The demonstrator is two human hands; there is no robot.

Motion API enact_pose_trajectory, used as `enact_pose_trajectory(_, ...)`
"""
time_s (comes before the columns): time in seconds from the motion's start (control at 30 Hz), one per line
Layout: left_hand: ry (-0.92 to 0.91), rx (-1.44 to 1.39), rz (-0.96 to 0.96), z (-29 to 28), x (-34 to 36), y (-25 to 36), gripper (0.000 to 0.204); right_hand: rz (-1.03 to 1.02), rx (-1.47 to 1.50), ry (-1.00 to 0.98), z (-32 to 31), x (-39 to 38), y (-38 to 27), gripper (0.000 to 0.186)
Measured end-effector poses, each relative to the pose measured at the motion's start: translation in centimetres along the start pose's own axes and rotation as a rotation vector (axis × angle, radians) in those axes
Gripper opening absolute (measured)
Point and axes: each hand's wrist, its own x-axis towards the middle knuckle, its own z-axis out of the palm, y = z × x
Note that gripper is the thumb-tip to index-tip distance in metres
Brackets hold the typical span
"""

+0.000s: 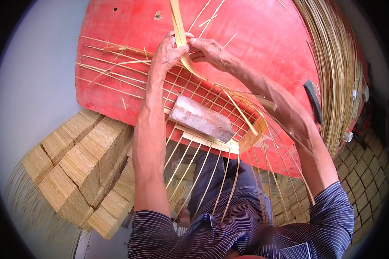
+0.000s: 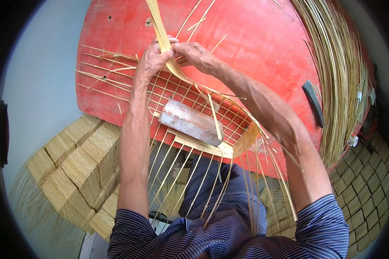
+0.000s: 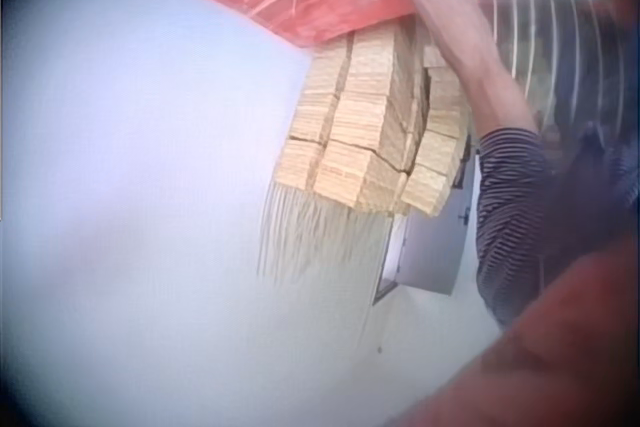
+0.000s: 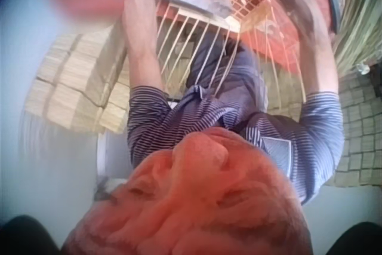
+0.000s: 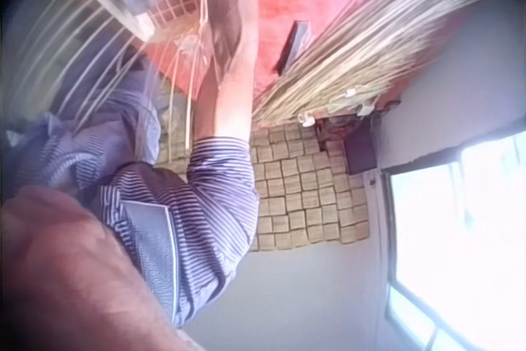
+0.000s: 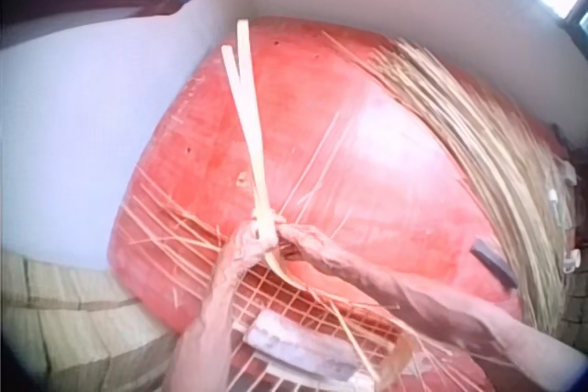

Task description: The person weaves thin bamboo strips by hand into a basket frame on a red work surface. They interlace the strips over and under the frame ribs, occasionally tapping the weave with a small wooden block to tighten it.

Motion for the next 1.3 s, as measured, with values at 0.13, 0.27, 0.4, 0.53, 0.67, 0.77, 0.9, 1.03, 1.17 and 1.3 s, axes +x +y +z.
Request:
enact_pose_trajectory(0.13, 0.053, 0.322, -0.041, 0.7, 0.8, 0.2, 0.045, 0.001, -0.092, -0.074, -0.2, -0.5, 0.4, 0.057)
enact_pose_trajectory(0.27, 0.406, 0.432, -0.278, 2.2, -2.4, 2.6, 0.051, 0.039, -0.169, -0.117, -0.7, -0.2, 1.9, 0.052)
enact_pose_trajectory(0.4, 0.422, 0.345, -0.037, 5.7, -6.7, 1.8, 0.022, 0.117, -0.301, -0.179, -1.4, -1.3, 1.9, 0.037)
enact_pose_trajectory(0.53, 0.222, 0.347, 0.314, 6.3, -7.5, 1.8, 0.017, 0.166, -0.327, -0.268, -3.4, -1.2, 2.8, 0.033)
enact_pose_trajectory(0.67, 0.051, 0.331, 0.345, 4.0, -6.6, 1.1, 0.017, 0.117, -0.444, -0.250, -2.6, -1.1, 2.5, 0.030)
enact_pose_trajectory(0.77, -0.103, 0.229, 0.289, 2.1, -5.7, -0.1, 0.020, 0.087, -0.529, -0.273, -2.6, -1.7, 1.1, 0.032)
enact_pose_trajectory(0.9, 0.144, 0.445, 0.301, 0.5, -3.9, -0.7, 0.023, 0.056, -0.550, -0.179, -3.1, -1.5, 2.5, 0.040)
enact_pose_trajectory(1.03, 0.133, 0.944, 0.241, -0.7, -2.6, -1.9, 0.018, 0.034, -0.587, -0.160, -2.6, -1.8, 2.2, 0.043)
enact_pose_trajectory(1.17, 0.025, 1.166, 0.109, -1.5, -1.0, -1.4, 0.018, 0.042, -0.563, -0.132, -2.3, -2.2, 2.1, 0.045)
enact_pose_trajectory(1.3, 0.057, 1.282, 0.143, -0.8, -1.3, 1.3, 0.009, 0.079, -0.533, -0.083, -3.1, -2.2, 2.8, 0.045)
